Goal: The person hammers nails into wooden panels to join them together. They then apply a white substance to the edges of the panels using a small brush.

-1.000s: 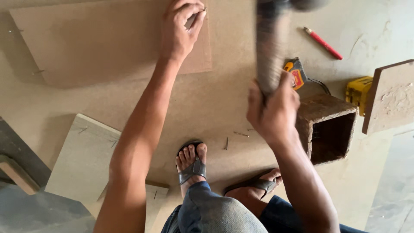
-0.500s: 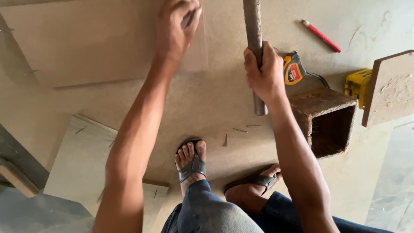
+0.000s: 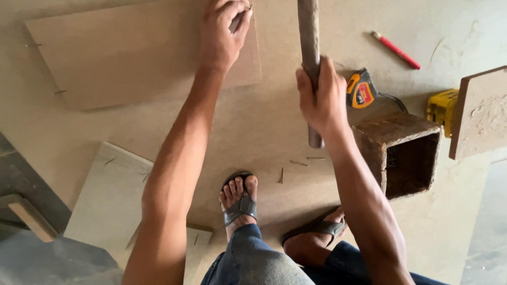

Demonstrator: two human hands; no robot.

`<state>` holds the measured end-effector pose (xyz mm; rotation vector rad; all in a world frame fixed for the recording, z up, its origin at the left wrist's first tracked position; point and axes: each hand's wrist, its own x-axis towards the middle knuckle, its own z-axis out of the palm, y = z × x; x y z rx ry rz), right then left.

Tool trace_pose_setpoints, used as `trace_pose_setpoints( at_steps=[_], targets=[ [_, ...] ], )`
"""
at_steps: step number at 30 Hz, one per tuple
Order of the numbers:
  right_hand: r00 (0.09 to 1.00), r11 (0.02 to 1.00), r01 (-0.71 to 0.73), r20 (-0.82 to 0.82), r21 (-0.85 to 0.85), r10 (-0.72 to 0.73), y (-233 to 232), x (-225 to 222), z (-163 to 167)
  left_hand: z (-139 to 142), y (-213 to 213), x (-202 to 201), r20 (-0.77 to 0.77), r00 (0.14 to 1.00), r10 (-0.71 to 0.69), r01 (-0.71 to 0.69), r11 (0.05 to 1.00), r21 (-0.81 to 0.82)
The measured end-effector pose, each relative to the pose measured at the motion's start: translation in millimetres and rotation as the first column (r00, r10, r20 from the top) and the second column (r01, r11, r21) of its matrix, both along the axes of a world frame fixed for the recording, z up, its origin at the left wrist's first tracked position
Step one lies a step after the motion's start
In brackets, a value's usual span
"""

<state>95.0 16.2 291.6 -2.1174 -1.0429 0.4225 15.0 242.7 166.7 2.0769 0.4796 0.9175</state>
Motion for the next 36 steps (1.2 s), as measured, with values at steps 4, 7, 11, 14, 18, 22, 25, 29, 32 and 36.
trace_pose_setpoints(
  at_steps=[4,7,11,14,18,22,25,29,32,36],
  targets=[
    [0.998,0.997,0.062,0.016,-0.048,-0.062,-8.1,-25.6,56.9,-1.3,-1.9,0.2,0.022,0.999,-0.023,0.027,0.981,-0.190],
    [0.999,0.987,0.037,0.012,-0.155,-0.036,-1.2,-26.6,56.3,-2.8,-2.2,1.1,0.023,1.000,-0.016,0.019,0.986,-0.165],
    [0.999,0.950,-0.033,0.010,-0.312,0.038,2.1,-8.2,15.3,-3.3,-3.6,1.1,-0.042,0.999,0.020,-0.024,0.996,-0.082],
    [0.999,0.978,-0.041,0.019,-0.203,0.045,-10.2,-1.0,-6.7,-5.2,-6.0,-2.2,-0.057,0.998,0.031,-0.035,0.997,-0.066],
    [0.994,0.999,-0.035,-0.106,-0.016,0.033,-14.7,9.7,-22.0,-13.7,-1.0,-0.3,-0.025,1.000,0.002,-0.003,0.999,-0.047],
    [0.732,0.978,0.166,-0.649,-0.127,-0.209,-6.8,20.8,-43.6,-20.1,-1.1,0.5,-0.075,0.997,-0.036,0.023,0.986,-0.167],
    [0.662,0.977,0.150,-0.718,-0.152,-0.214,-11.6,39.9,-62.5,-20.1,-20.1,-9.2,-0.290,0.957,0.000,-0.074,0.967,-0.245],
    [0.673,0.994,0.095,-0.733,-0.053,-0.103,-34.9,49.6,-84.7,-14.8,-90.0,-56.2,-0.117,0.991,-0.070,0.081,0.993,0.087],
    [0.638,0.978,0.056,-0.747,-0.199,-0.189,-45.0,53.9,-98.8,-6.5,-148.8,-90.0,-0.229,0.888,-0.398,0.422,0.904,0.064],
    [0.737,0.944,-0.029,-0.645,-0.328,-0.201,-58.8,50.6,-110.3,9.2,-220.3,-114.1,-0.436,0.606,-0.665,0.699,0.707,-0.107]
  ],
)
